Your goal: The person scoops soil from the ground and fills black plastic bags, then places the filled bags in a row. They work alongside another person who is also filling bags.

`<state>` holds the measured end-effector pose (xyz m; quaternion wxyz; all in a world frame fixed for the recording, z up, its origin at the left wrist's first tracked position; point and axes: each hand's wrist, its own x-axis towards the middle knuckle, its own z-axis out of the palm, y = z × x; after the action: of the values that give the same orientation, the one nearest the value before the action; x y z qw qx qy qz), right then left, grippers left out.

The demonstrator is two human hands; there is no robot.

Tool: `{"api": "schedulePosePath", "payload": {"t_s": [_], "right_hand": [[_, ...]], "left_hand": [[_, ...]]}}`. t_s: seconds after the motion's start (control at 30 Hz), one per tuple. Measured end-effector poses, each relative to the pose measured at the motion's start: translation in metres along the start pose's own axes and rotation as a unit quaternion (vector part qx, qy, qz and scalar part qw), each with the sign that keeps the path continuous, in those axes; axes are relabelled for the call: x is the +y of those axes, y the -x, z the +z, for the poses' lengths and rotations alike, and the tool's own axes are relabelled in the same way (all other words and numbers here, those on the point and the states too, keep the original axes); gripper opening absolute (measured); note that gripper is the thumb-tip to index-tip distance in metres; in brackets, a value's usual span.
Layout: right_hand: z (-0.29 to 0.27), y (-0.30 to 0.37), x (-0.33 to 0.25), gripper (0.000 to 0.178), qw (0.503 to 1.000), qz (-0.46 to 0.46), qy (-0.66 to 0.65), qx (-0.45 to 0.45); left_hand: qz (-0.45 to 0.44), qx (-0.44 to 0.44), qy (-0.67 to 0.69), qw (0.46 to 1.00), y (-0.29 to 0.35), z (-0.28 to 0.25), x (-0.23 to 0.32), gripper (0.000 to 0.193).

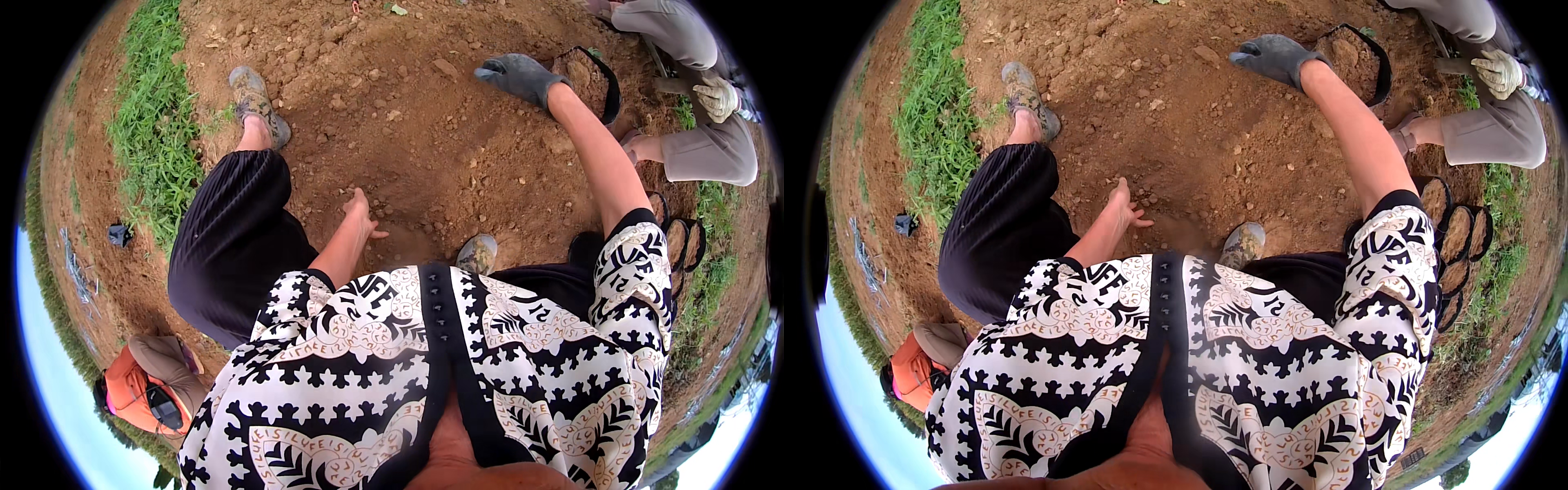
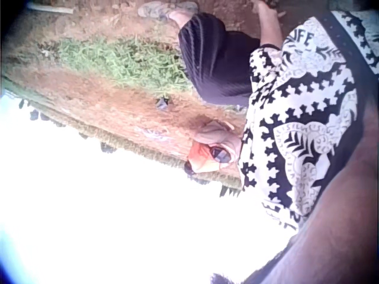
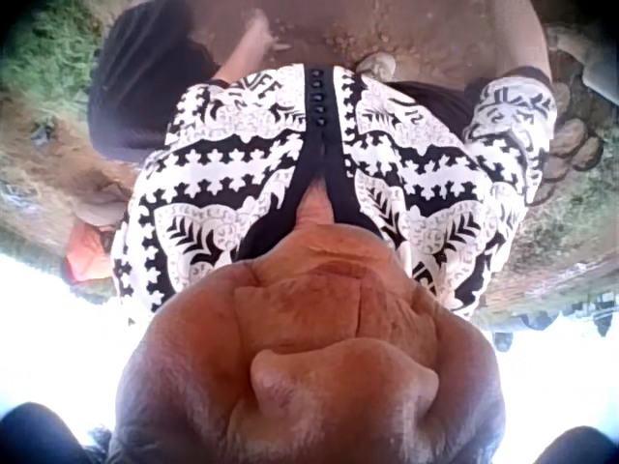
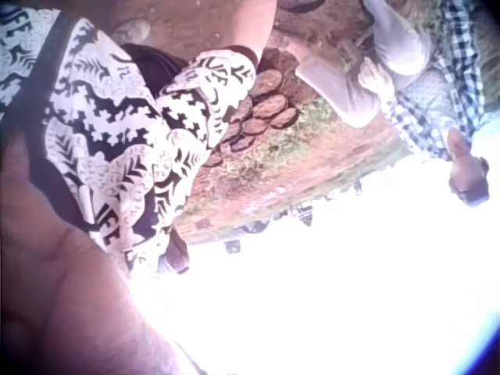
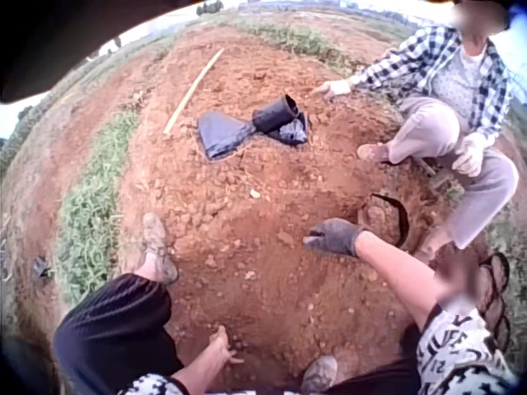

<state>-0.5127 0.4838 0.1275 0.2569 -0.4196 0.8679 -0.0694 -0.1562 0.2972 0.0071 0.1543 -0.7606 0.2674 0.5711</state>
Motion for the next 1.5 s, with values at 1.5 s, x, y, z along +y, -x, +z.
{"api": "schedulePosePath", "payload": {"t_s": [1.5], "right_hand": [[0.025,0.068,-0.056,0.087,0.929,0.130,-0.344,0.037]], "left_hand": [[0.065,-0.461,0.151,0.872,0.165,0.171,0.047,0.045]]}}
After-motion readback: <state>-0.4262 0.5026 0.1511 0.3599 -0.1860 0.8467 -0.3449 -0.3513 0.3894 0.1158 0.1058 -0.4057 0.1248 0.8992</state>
